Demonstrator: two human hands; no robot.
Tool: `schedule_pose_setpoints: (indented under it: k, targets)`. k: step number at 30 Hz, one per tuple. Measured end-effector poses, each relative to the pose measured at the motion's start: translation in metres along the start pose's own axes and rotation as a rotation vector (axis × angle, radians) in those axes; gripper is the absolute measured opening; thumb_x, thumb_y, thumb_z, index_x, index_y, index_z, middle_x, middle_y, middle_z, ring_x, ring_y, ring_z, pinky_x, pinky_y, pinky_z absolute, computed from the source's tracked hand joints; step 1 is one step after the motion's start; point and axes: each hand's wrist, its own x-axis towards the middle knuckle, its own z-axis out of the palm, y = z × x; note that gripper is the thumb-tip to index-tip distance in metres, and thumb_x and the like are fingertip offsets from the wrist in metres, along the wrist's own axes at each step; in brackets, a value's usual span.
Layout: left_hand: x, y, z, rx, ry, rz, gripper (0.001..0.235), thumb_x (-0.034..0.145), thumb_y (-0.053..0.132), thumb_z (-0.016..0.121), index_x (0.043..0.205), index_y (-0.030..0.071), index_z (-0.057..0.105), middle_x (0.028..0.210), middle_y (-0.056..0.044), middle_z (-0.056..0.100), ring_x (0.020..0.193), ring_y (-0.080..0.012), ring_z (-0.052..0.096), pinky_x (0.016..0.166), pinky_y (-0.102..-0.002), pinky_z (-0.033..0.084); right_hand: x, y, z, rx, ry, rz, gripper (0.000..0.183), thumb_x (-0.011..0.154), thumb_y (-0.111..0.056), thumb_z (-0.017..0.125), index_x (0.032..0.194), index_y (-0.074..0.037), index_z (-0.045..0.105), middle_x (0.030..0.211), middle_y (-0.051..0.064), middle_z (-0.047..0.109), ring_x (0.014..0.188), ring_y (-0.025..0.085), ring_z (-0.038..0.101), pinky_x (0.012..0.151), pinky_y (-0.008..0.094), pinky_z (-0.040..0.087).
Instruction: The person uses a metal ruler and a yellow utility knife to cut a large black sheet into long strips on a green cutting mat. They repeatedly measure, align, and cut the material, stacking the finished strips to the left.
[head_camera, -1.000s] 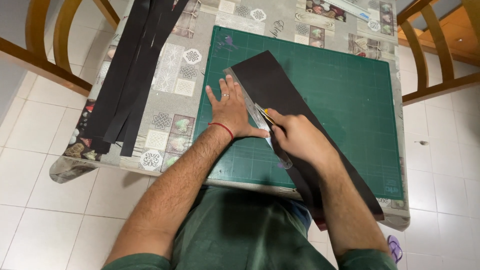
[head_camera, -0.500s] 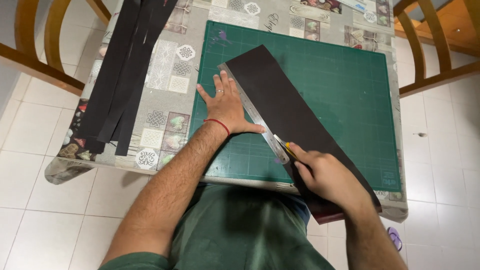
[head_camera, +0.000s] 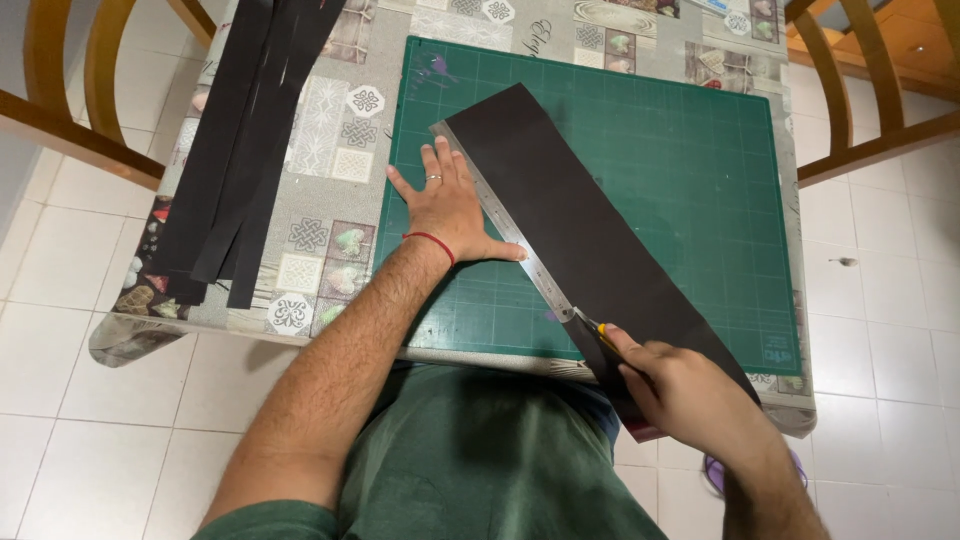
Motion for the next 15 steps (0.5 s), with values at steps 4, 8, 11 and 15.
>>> schedule_pose_setpoints:
  k: [4, 8, 11, 15]
  targets:
    - [-0.001, 0.0, -0.002, -0.007, 0.008, 0.0, 0.188, 0.056, 0.119, 0.066, 0.179, -0.007, -0.001, 0.189, -0.028, -0.015, 0.174, -0.0484, -0.01, 0.121, -0.095, 0.001, -0.001, -0.001, -0.003, 0.003, -0.005, 0.023, 0.064, 0.109, -0.032, 0.053, 0.173, -0.026, 0.049, 0.108, 0.006, 0.085, 0.101, 0.028, 0.08, 0.087, 0.04, 0.059]
    - [-0.002, 0.001, -0.001, 0.008, -0.004, 0.004, 0.187, 0.058, 0.119, 0.065, 0.179, -0.006, -0.002, 0.189, -0.027, -0.017, 0.174, -0.0484, -0.012, 0.122, -0.094, 0.001, -0.003, 0.001, -0.004, 0.013, -0.011, -0.011, 0.064, 0.109, -0.031, 0.055, 0.172, -0.022, 0.051, 0.116, 0.007, 0.087, 0.104, 0.029, 0.081, 0.09, 0.04, 0.06]
    - [-0.003, 0.0, -0.003, 0.004, -0.009, -0.002, 0.186, 0.058, 0.118, 0.066, 0.18, -0.005, -0.003, 0.189, -0.027, -0.017, 0.174, -0.0481, -0.012, 0.123, -0.093, 0.001, -0.002, 0.003, -0.002, 0.016, -0.006, -0.018, 0.064, 0.108, -0.03, 0.055, 0.171, -0.022, 0.051, 0.116, 0.007, 0.087, 0.105, 0.028, 0.082, 0.091, 0.04, 0.06]
    - [-0.001, -0.001, 0.002, 0.004, 0.0, 0.007, 0.186, 0.058, 0.119, 0.064, 0.179, -0.006, -0.002, 0.189, -0.028, -0.017, 0.174, -0.0488, -0.012, 0.122, -0.094, 0.001, -0.005, 0.004, 0.005, -0.001, 0.012, 0.023, 0.064, 0.108, -0.032, 0.055, 0.172, -0.027, 0.051, 0.114, 0.004, 0.085, 0.101, 0.027, 0.081, 0.086, 0.04, 0.06]
